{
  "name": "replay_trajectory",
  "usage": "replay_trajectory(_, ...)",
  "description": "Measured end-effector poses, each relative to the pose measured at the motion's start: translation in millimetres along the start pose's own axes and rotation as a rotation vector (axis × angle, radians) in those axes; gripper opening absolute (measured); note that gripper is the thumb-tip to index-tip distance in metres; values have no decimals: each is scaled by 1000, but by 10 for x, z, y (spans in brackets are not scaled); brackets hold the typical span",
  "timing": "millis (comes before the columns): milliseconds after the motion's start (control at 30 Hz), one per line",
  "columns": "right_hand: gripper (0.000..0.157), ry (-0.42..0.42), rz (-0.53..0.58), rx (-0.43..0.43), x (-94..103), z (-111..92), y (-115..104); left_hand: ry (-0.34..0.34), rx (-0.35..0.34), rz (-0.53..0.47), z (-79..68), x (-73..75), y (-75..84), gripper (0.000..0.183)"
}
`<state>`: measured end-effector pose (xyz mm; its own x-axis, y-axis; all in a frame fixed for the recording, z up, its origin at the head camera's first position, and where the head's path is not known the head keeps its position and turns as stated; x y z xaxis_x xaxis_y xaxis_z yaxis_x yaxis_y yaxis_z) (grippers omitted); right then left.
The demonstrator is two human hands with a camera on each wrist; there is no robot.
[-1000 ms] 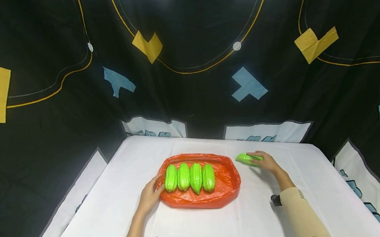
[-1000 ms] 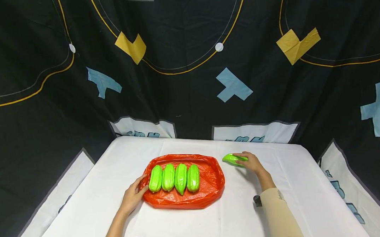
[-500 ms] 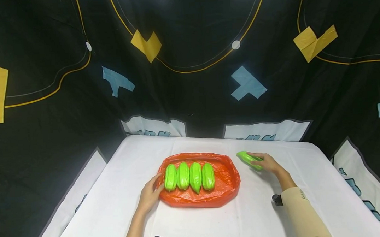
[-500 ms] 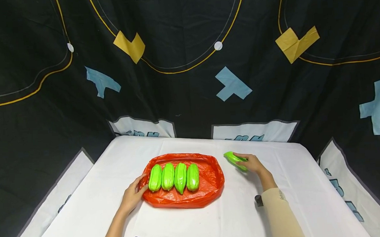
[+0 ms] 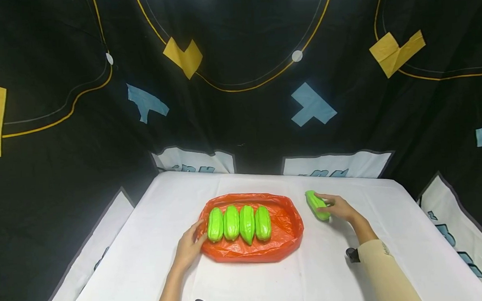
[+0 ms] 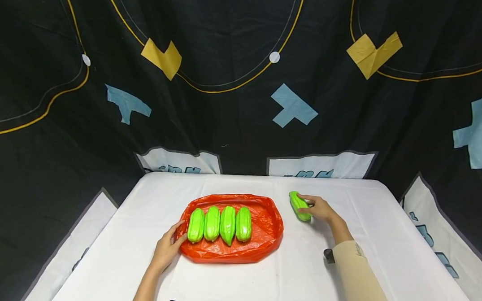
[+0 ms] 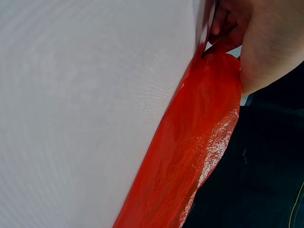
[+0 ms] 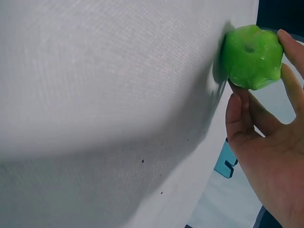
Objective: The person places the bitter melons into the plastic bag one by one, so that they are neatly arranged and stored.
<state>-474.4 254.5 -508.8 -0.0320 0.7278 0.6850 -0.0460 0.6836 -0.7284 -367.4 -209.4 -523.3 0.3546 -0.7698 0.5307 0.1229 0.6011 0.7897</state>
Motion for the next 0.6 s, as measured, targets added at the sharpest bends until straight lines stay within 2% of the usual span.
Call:
replay_trajectory(433, 70, 72, 29, -80, -3, -36, 82, -1, 1, -8, 8, 5, 17, 48)
replay_trajectory(600, 71, 96, 48, -82, 0, -97, 73, -7, 6, -4, -3, 1, 21, 49)
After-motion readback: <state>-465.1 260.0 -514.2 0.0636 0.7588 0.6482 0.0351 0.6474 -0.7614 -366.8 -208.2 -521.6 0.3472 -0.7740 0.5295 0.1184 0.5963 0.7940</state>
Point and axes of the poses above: each hand's wrist, its own z-axis towards the middle knuckle, its own x-axis out of the back of the hand, y = z × x, the point moved 10 cm from there along z, towards the middle knuckle, and after that the axes turned 11 degrees about y, right-handed, at the moved point
